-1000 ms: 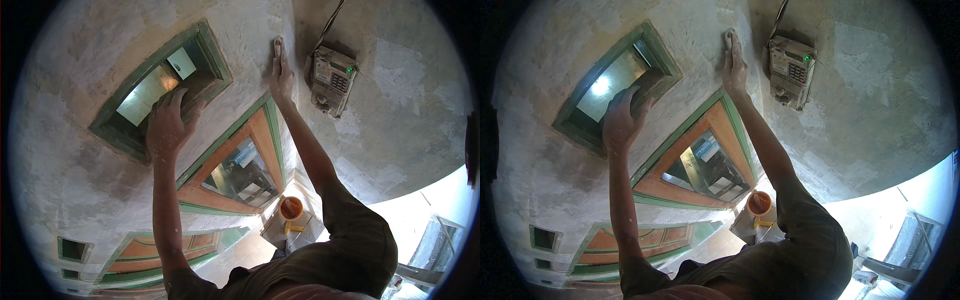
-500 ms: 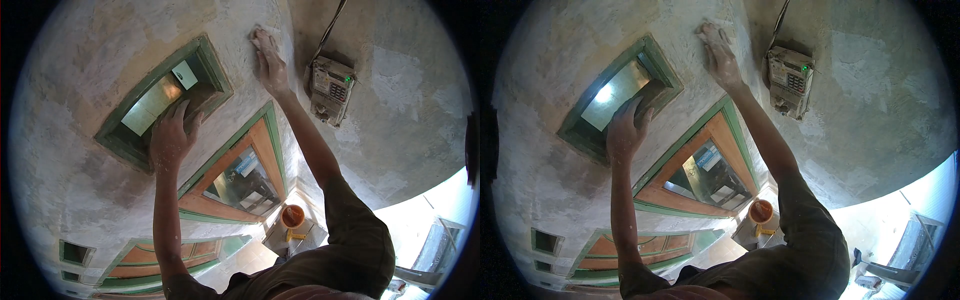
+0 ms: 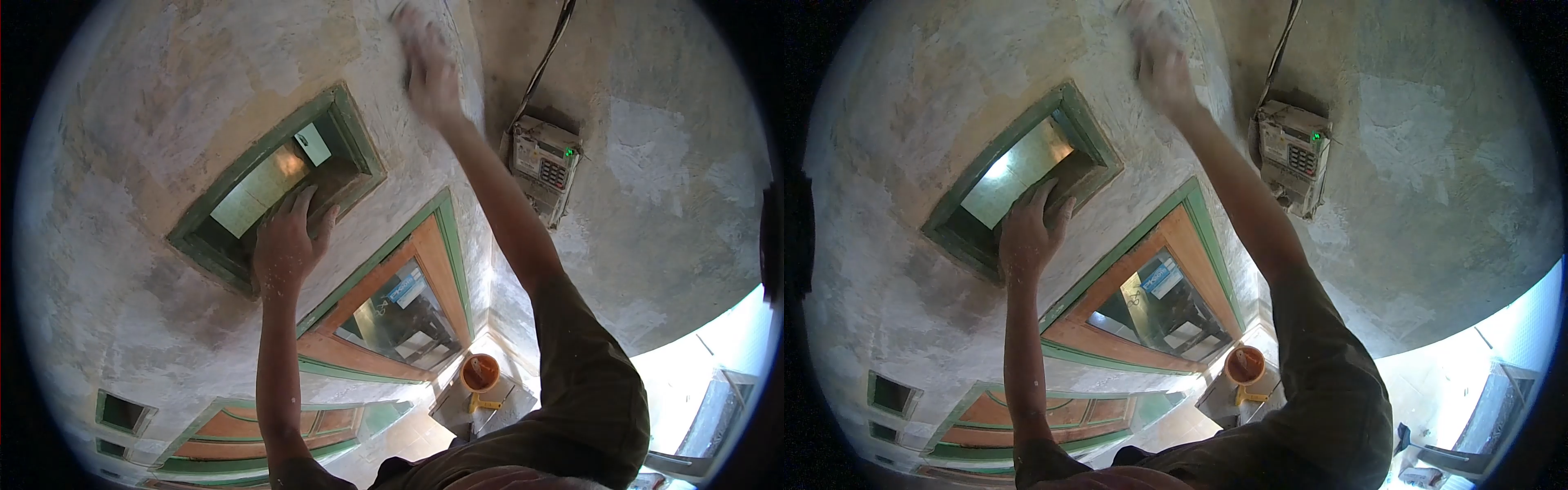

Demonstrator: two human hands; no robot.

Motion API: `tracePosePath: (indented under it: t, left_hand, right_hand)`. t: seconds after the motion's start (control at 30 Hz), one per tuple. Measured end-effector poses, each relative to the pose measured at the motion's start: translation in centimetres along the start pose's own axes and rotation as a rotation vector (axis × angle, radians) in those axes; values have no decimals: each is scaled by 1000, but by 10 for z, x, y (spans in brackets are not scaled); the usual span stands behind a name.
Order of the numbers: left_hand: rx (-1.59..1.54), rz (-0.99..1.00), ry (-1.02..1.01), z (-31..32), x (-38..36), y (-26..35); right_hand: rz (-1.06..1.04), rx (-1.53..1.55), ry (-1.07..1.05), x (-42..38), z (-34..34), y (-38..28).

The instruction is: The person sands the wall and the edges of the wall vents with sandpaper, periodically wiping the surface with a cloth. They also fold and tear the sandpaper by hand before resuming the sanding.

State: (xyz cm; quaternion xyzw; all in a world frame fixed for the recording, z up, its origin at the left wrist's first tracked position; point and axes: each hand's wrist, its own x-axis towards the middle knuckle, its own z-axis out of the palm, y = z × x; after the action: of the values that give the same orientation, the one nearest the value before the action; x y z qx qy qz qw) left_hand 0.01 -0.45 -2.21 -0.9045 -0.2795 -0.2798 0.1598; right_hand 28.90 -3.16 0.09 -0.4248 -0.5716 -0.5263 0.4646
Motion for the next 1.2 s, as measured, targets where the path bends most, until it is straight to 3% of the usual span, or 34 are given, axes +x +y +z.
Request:
tracePosePath:
  t: [0.07, 0.1, 0.17, 0.23, 0.33, 0.4, 0.5, 0.57, 0.6, 0.67, 0.7, 0.77, 0.8, 0.83, 0.87, 0.93, 1.03, 1.07, 1.1, 1.17, 1.2]
  left_hand:
    - [-16, 11, 16, 4, 1, -3]
    - [-35, 22, 24, 5, 0, -4]
    - [-18, 2, -6, 2, 1, -4]
    - [6, -25, -44, 0, -1, -4]
    - [-25, -8, 40, 3, -4, -5]
    - [-83, 58, 110, 8, -3, -11]
    - [-118, 34, 114, 9, -3, -12]
    - [-132, 4, 65, 6, -2, -10]
    - [-146, -15, 25, 4, -2, -9]
    - [-107, -45, 12, 5, 0, -9]
    - [-76, -69, 3, 5, 2, -9]
    - [-75, -71, -25, 5, 7, -12]
    - [-85, -65, -60, 6, 4, -13]
    - [-74, -75, -68, 7, 1, -14]
    - [-94, -49, -47, 7, 1, -15]
    - [-113, -27, -13, 3, 7, -18]
    - [-238, -115, -131, 0, 4, -15]
    - [-253, -108, -127, 1, 4, -16]
    - [-263, -98, -119, 1, 4, -17]
    - [-262, -89, -97, -2, 1, -16]
    - [-258, -87, -75, -4, 2, -16]
  right_hand:
    - [752, 418, 152, 41, -6, 9]
    - [746, 425, 152, 35, 3, 4]
    - [372, -39, 148, 0, 24, -21]
    - [297, 322, -43, -38, -4, -70]
    - [241, 538, -229, -70, -41, -90]
    - [592, 737, -275, -63, -62, -94]
    - [874, 612, -356, -30, -81, -89]
    - [648, 563, -168, -18, -73, -78]
    - [650, 573, -171, -9, -69, -75]
    - [313, 512, -74, 13, -56, -71]
    - [310, 525, -69, 27, -50, -71]
    - [-90, 301, -10, 54, -37, -76]
    - [-82, 318, -9, 63, -29, -74]
    - [-327, 311, 4, 73, -18, -68]
    - [-414, 284, 11, 84, -7, -64]
    - [-323, 199, 36, 97, 7, -51]
    - [13, -5, 64, 96, 31, -27]
    - [14, -120, 5, 82, 34, -35]
    - [-129, -203, -100, 61, 34, -46]
    - [-563, 93, -201, 41, 29, -60]
    - [-603, 155, -164, 45, 26, -51]
